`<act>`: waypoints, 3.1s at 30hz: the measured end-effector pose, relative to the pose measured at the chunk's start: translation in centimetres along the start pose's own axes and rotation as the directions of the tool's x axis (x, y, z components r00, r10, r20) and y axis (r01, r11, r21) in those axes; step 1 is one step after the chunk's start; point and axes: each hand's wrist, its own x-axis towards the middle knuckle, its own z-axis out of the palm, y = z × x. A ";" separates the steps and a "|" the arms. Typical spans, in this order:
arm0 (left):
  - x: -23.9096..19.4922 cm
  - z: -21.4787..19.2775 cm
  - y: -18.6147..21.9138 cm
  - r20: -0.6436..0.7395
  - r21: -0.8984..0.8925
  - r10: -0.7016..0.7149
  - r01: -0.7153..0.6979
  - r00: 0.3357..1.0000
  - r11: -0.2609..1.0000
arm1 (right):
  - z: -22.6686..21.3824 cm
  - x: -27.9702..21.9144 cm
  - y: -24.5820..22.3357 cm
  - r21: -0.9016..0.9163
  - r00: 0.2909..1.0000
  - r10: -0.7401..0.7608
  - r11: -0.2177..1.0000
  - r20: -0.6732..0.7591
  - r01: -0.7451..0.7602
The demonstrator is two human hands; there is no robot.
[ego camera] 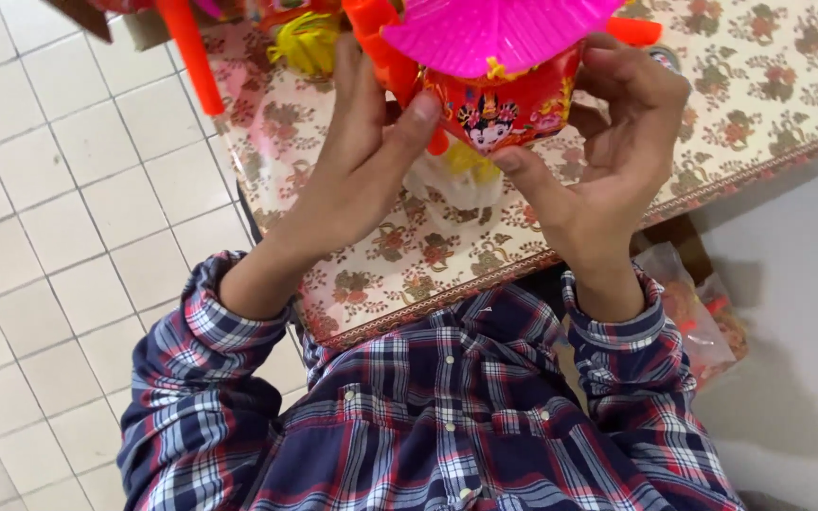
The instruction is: Assembling battery-operated decorative toys by installing batteries and joining plastic components.
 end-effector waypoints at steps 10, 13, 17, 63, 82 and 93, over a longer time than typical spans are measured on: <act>5.3 2.0 -0.9 0.019 -0.304 0.036 -0.029 0.999 0.952 | -3.9 0.3 1.9 0.073 0.993 0.099 0.993 -0.060 -0.095; 6.1 2.9 -1.1 -0.030 -0.209 0.037 -0.042 0.999 0.977 | -4.1 0.4 2.2 0.113 0.989 0.118 0.988 -0.089 -0.108; 6.9 3.8 -1.2 -0.012 -0.041 0.214 -0.214 0.977 0.976 | -5.1 0.1 3.0 0.118 0.987 0.128 0.986 -0.100 -0.116; 8.0 6.6 -2.5 0.209 -0.163 0.099 -0.065 0.973 0.984 | -11.1 -2.1 5.5 -0.502 0.992 -0.061 0.858 0.112 0.109; -0.3 -3.0 -10.2 -0.166 0.658 0.431 -0.226 0.887 0.718 | -1.8 -2.2 4.4 -0.621 0.803 -0.123 0.569 0.584 0.539; 1.1 1.4 -3.9 -0.137 -0.209 -0.069 0.039 0.988 0.977 | -0.5 -1.6 5.6 -0.352 0.942 -0.290 0.911 -0.170 0.217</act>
